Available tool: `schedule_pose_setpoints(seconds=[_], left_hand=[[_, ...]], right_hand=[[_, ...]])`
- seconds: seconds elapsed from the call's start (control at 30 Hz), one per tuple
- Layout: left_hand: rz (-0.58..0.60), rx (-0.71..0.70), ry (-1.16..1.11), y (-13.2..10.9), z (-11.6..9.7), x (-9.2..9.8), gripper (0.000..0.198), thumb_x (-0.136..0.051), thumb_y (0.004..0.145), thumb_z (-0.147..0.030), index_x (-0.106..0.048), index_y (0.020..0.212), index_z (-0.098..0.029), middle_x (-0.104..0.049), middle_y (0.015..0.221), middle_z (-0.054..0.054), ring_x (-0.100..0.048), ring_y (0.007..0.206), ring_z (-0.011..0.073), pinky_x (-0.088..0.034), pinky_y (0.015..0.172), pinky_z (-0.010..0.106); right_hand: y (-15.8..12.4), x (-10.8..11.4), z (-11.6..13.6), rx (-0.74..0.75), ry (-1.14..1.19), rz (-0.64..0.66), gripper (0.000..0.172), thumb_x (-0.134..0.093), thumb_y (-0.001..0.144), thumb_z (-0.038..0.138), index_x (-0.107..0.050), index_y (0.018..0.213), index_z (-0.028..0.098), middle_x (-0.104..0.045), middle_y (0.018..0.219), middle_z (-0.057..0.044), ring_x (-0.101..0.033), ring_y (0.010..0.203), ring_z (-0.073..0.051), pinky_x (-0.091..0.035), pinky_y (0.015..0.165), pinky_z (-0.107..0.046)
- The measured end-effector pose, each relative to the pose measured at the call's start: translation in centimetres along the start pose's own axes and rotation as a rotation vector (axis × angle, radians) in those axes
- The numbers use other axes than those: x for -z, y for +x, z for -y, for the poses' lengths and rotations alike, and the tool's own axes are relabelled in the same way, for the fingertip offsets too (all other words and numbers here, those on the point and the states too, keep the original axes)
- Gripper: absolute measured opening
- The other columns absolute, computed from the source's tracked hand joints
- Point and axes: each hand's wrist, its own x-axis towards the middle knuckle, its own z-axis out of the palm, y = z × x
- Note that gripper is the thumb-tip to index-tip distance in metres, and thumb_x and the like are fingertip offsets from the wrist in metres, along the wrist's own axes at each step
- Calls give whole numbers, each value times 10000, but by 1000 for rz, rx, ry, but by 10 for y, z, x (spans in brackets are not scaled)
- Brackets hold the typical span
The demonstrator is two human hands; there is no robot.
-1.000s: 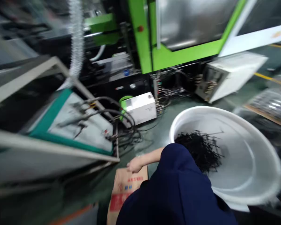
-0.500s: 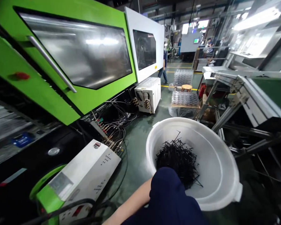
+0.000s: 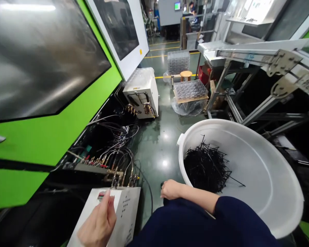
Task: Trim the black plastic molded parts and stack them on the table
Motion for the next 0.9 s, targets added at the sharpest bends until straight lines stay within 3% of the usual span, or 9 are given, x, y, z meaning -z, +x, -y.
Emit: schedule_pose_setpoints(seconds=[0.1, 0.2, 0.4, 0.53, 0.67, 0.77, 0.9], left_hand=[[3, -26, 91, 34, 39, -57, 293, -709, 926, -127, -715, 1218, -145, -711, 609, -15, -581, 425, 104, -344, 453, 241], [58, -13, 61, 58, 71, -99, 159, -629, 995, -165, -725, 1117, -129, -754, 684, 2, -645, 493, 110, -368, 481, 244], [150, -85, 59, 91, 145, -188, 277, -670, 953, -101, -667, 1230, -79, -768, 710, 6, -663, 504, 126, -411, 472, 243], [167, -136, 83, 131, 196, -274, 358, -680, 964, -155, -627, 1308, -72, -760, 701, 14, -648, 486, 132, -397, 446, 253], [108, -219, -19, 194, 240, -376, 334, -652, 986, -169, -627, 1315, -113, -769, 740, 4, -647, 498, 118, -394, 476, 249], [97, -283, -218, 253, 254, -451, 237, -613, 1001, -139, -665, 1231, -110, -758, 750, 9, -646, 531, 100, -412, 551, 243], [136, -415, -566, 331, 239, -542, 184, -534, 1050, -195, -677, 1130, -109, -725, 737, 12, -643, 579, 90, -426, 597, 226]], right_hand=[[44, 24, -26, -79, -43, 50, 391, -658, 965, 419, -737, 716, 128, -735, 730, -101, -612, 673, -188, -410, 642, -286], [81, 50, -52, -147, -8, 61, 448, -573, 1018, 465, -745, 785, 124, -749, 803, -115, -609, 761, -195, -397, 708, -291], [126, 84, -119, -338, 89, 86, 420, -562, 1027, 451, -738, 787, 154, -749, 835, -106, -634, 828, -210, -409, 722, -290], [164, 100, -184, -516, 163, 75, 344, -589, 1020, 381, -719, 803, 147, -736, 874, -101, -659, 888, -217, -469, 756, -305], [199, 121, -259, -732, 297, 69, 210, -632, 1009, 330, -699, 995, 131, -716, 1044, -66, -678, 968, -189, -556, 899, -377], [204, 141, -310, -940, 426, 78, 235, -665, 994, 341, -681, 1112, 138, -696, 1154, -84, -685, 1028, -197, -586, 934, -405], [184, 160, -358, -1278, 620, 64, 208, -665, 996, 353, -687, 1139, 203, -688, 1193, -75, -681, 1092, -203, -584, 934, -365]])
